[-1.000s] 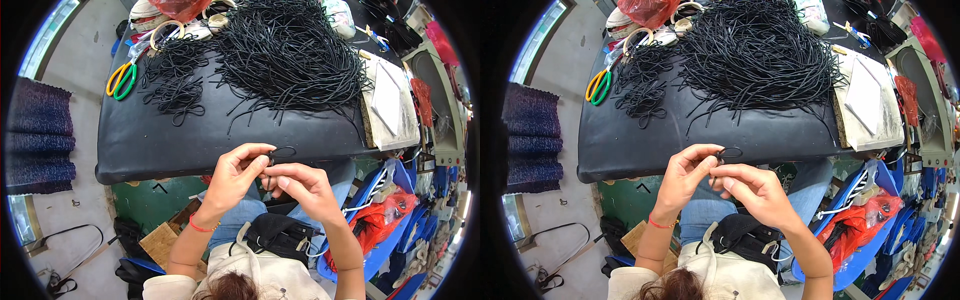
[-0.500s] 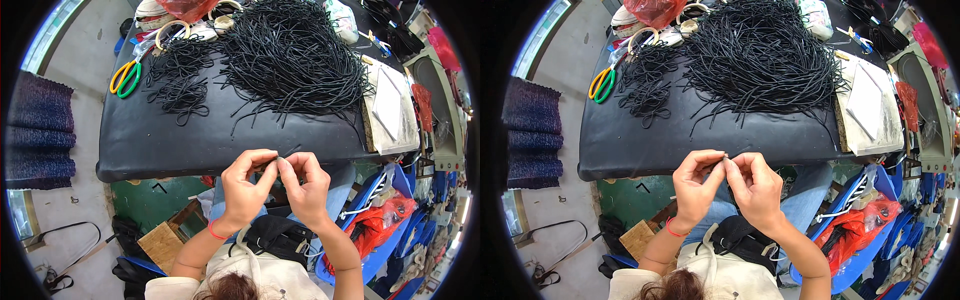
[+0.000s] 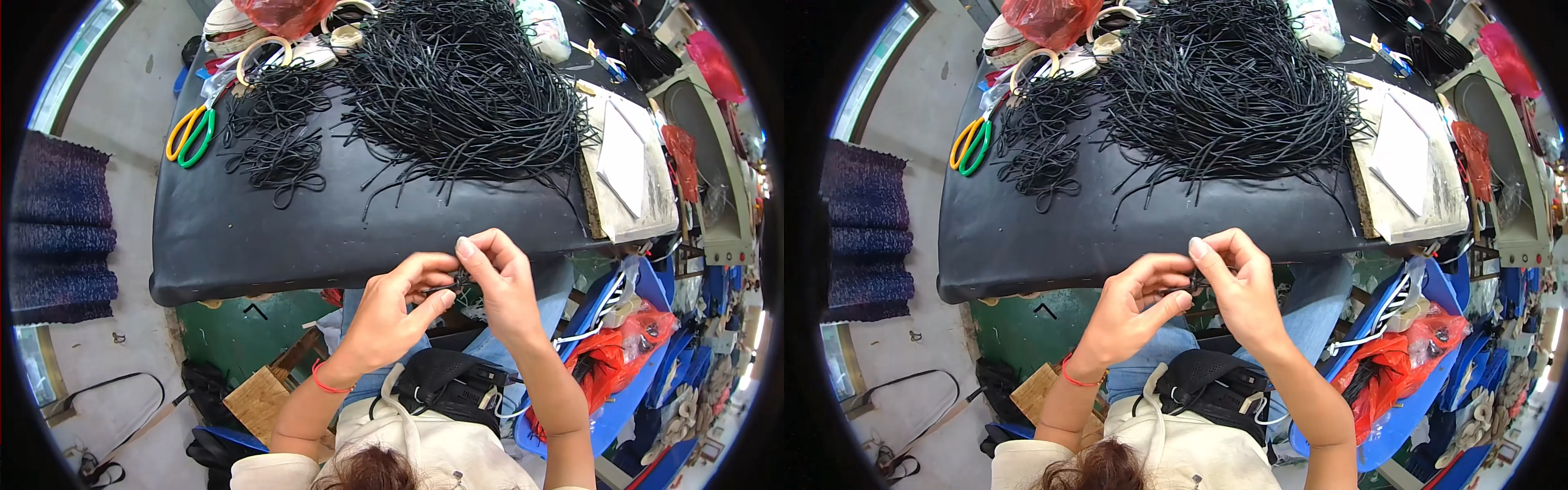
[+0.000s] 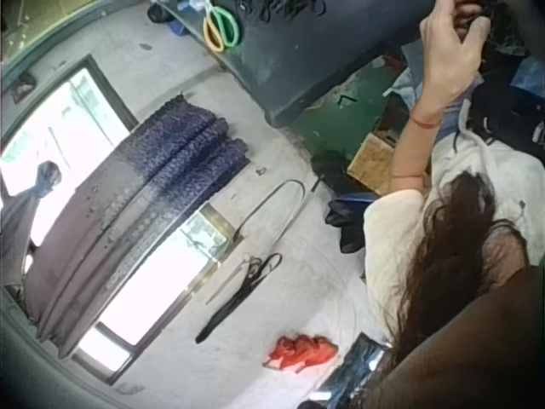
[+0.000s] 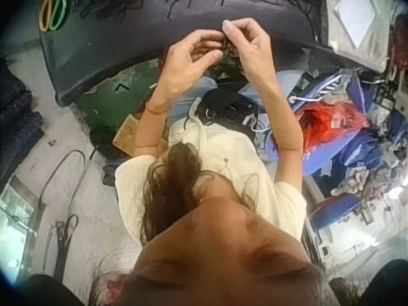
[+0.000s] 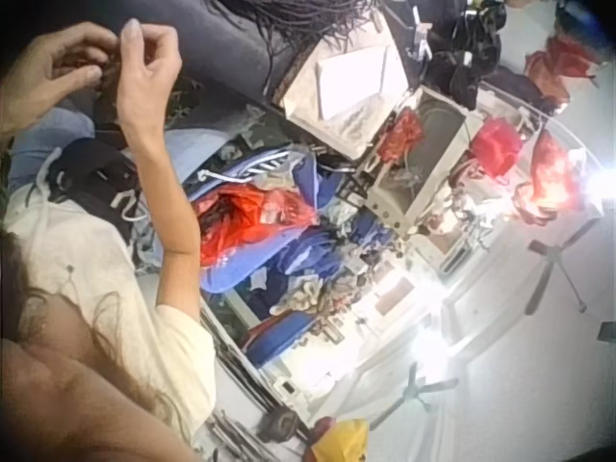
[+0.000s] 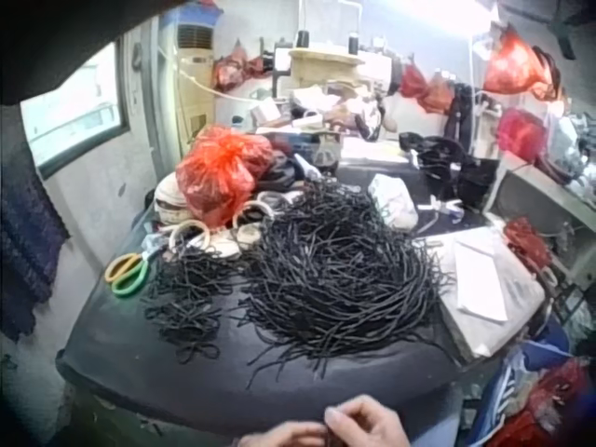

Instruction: The person sits at a workbench and repeatedly ties black cords into loops by hand. They pick up individual cords from a large pile, form a loop, and secure it, placing the finished items on the table.

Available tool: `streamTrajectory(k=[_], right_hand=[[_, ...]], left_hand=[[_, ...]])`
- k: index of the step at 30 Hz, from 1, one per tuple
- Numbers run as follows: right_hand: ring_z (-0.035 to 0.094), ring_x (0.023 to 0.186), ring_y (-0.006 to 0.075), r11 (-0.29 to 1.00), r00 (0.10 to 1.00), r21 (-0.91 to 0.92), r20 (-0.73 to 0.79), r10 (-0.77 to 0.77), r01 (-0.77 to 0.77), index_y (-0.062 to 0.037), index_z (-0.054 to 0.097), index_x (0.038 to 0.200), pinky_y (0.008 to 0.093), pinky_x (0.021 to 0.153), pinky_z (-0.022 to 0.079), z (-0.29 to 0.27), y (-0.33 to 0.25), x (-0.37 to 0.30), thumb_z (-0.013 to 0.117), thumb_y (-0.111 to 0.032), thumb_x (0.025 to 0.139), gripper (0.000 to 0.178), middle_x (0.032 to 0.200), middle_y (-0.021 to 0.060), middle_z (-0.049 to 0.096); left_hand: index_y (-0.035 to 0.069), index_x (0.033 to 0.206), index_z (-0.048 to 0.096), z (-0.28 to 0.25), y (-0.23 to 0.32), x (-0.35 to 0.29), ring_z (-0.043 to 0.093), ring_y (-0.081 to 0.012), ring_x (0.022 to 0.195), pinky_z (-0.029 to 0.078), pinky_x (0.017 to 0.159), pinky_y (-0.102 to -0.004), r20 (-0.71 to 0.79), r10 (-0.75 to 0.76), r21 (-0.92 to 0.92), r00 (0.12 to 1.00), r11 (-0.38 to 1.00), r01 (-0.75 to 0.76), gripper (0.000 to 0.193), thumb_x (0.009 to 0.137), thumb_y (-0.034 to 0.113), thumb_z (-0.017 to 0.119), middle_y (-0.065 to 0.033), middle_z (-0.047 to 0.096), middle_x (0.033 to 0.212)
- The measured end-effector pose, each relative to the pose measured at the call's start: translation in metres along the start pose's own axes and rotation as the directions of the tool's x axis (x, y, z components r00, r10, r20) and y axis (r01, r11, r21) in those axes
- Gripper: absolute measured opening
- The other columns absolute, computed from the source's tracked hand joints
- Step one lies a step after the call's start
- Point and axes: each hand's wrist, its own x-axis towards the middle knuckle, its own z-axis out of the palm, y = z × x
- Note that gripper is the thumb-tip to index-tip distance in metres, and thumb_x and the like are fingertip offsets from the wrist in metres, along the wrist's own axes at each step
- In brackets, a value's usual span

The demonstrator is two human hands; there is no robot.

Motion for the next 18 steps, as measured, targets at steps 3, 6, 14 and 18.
streamTrajectory(k=[3, 6, 14, 18], right_hand=[[0.047, 0.066, 0.0024, 0.998, 0.998, -0.013, 0.005, -0.058, 0.058, -0.0029, 0.056, 0.084, 0.0179, 0.061, 0.039, 0.001, 0.001, 0.0, 0.061, -0.019, 0.087, 0.017, 0.074, -0.0017, 0.056], [0.046, 0.065, 0.0017, 0.996, 0.996, 0.029, -0.04, -0.08, 0.081, -0.0037, 0.055, 0.083, 0.0175, 0.06, 0.038, 0.0, 0.006, 0.001, 0.061, -0.019, 0.087, 0.017, 0.073, -0.0025, 0.054], [0.042, 0.06, 0.0016, 0.987, 0.993, -0.155, 0.106, 0.047, -0.03, -0.0013, 0.057, 0.08, 0.019, 0.051, 0.034, -0.009, -0.001, -0.006, 0.054, -0.03, 0.09, 0.031, 0.068, -0.0026, 0.053], [0.037, 0.055, 0.0006, 0.985, 0.992, -0.167, 0.124, -0.017, 0.037, -0.0023, 0.055, 0.074, 0.0187, 0.047, 0.029, -0.007, 0.006, -0.008, 0.058, -0.021, 0.088, 0.024, 0.06, -0.0058, 0.048]], left_hand=[[-0.003, 0.1, 0.061, -0.001, -0.001, 0.001, 0.058, -0.0075, 0.071, 0.048, 0.064, -0.0225, 0.045, -0.11, -0.051, 0.993, 0.992, 0.112, 0.022, 0.081, 0.008, 0.065, -0.0076, 0.065, 0.084], [-0.002, 0.095, 0.063, 0.004, 0.0, -0.001, 0.056, -0.0053, 0.07, 0.046, 0.061, -0.021, -0.013, -0.031, 0.023, 0.999, 0.999, 0.031, 0.02, 0.08, 0.01, 0.067, -0.0043, 0.065, 0.083], [-0.003, 0.092, 0.063, -0.011, 0.003, 0.001, 0.058, -0.008, 0.068, 0.047, 0.061, -0.0226, 0.075, 0.0, 0.155, 0.997, 0.988, -0.012, 0.019, 0.08, 0.011, 0.066, -0.0075, 0.065, 0.079], [-0.003, 0.087, 0.062, -0.01, 0.011, 0.0, 0.057, -0.0069, 0.07, 0.047, 0.061, -0.0219, 0.113, -0.071, 0.262, 0.991, 0.964, 0.04, 0.015, 0.08, 0.009, 0.066, -0.0066, 0.064, 0.078]])
